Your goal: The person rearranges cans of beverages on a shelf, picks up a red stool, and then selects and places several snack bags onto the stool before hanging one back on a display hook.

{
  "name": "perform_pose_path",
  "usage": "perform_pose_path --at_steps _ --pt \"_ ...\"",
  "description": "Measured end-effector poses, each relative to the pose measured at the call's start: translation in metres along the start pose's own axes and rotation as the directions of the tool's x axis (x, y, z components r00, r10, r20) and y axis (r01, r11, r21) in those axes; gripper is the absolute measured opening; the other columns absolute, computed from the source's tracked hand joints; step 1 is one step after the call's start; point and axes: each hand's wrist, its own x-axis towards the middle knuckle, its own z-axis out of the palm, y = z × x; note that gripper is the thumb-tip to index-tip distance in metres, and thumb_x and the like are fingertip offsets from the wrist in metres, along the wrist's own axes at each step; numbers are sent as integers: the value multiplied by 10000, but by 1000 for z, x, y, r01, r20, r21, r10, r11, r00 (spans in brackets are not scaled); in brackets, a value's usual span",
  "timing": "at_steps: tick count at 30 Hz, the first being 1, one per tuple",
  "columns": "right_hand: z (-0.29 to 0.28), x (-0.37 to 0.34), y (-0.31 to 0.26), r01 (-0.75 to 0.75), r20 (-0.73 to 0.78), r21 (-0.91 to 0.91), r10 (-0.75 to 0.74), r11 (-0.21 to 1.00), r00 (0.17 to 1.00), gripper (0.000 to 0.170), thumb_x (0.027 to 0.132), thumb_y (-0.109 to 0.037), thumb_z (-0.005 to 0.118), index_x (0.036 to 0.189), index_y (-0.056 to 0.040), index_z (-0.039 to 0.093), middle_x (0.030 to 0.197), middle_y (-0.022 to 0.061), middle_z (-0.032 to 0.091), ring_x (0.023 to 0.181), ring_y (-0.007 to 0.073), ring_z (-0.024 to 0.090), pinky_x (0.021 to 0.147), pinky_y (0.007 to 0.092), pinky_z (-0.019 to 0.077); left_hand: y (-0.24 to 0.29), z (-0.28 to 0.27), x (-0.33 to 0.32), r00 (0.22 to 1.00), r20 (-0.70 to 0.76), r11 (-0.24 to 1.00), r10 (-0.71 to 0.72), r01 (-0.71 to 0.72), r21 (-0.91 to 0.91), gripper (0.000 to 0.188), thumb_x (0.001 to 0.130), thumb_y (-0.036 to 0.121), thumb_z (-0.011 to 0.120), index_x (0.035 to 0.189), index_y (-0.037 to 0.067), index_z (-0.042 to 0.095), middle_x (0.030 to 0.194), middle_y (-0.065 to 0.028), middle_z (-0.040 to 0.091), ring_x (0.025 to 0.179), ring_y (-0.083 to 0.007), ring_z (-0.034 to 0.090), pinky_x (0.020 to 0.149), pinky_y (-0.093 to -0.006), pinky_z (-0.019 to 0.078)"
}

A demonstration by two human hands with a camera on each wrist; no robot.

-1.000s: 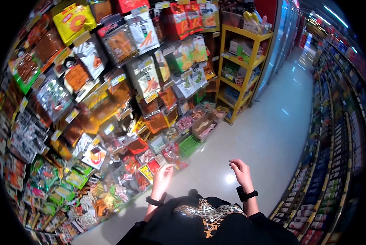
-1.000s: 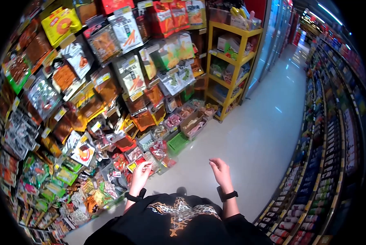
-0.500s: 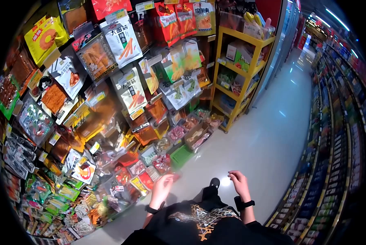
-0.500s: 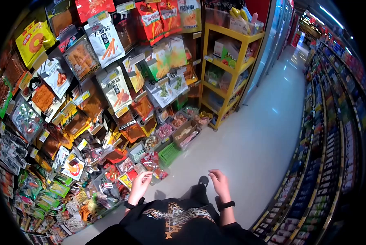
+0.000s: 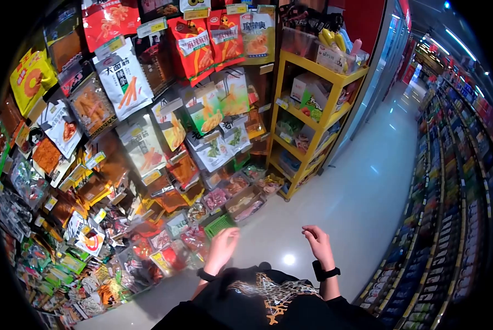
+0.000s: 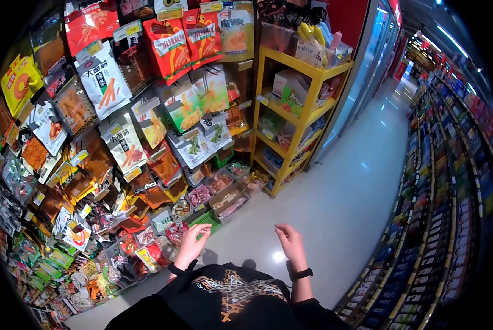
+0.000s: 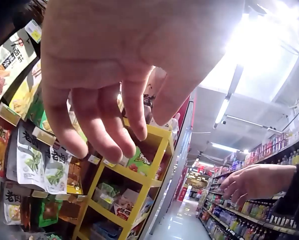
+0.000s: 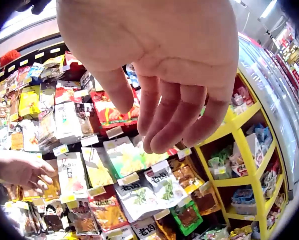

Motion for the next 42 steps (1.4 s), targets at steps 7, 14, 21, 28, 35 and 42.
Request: perform_pose_path --at_steps 7,14,21,28,35,42 --pt "1 22 29 -168 39 46 166 985 985 192 903 -112 577 1042 1 647 871 59 685 809 120 614 746 259 488 0 13 40 993 101 998 -56 51 48 232 851 128 622 1058 23 627 982 -143 642 896 -263 650 786 -344 498" --pt "20 99 40 -145 99 34 141 989 985 202 897 -139 586 1037 -12 657 886 84 688 835 153 634 755 283 495 -24 16 114 992 87 996 -86 84 24 215 848 136 626 1045 53 648 977 -130 646 914 -253 652 782 -337 495" --pt "45 212 1 -31 92 21 29 999 995 233 890 -209 604 1040 -38 656 913 109 685 832 200 643 745 306 494 -37 -9 217 999 -11 999 -35 35 -21 217 865 122 617 1066 42 635 984 -130 640 888 -246 653 770 -322 494" --pt "80 291 -31 6 124 -5 -5 1000 992 219 911 -128 567 1064 16 632 914 85 680 877 155 633 804 286 486 -59 -42 289 1000 -14 1000 -4 4 -1 215 865 103 620 1067 32 632 976 -120 644 872 -230 655 746 -309 503" --pt "114 355 -12 -14 231 51 2 999 973 225 888 -127 581 1072 -5 623 934 99 673 823 172 637 737 293 498 -87 -47 314 996 -70 996 -49 54 74 219 871 98 623 1072 13 635 975 -115 666 836 -190 650 722 -287 495" --pt "134 445 -30 130 329 85 -151 988 932 301 862 -81 595 1154 -17 571 991 134 665 822 194 662 728 303 515 -87 -40 337 963 -180 979 -203 193 -69 201 863 110 621 1047 31 642 985 -146 670 920 -281 653 802 -326 498"
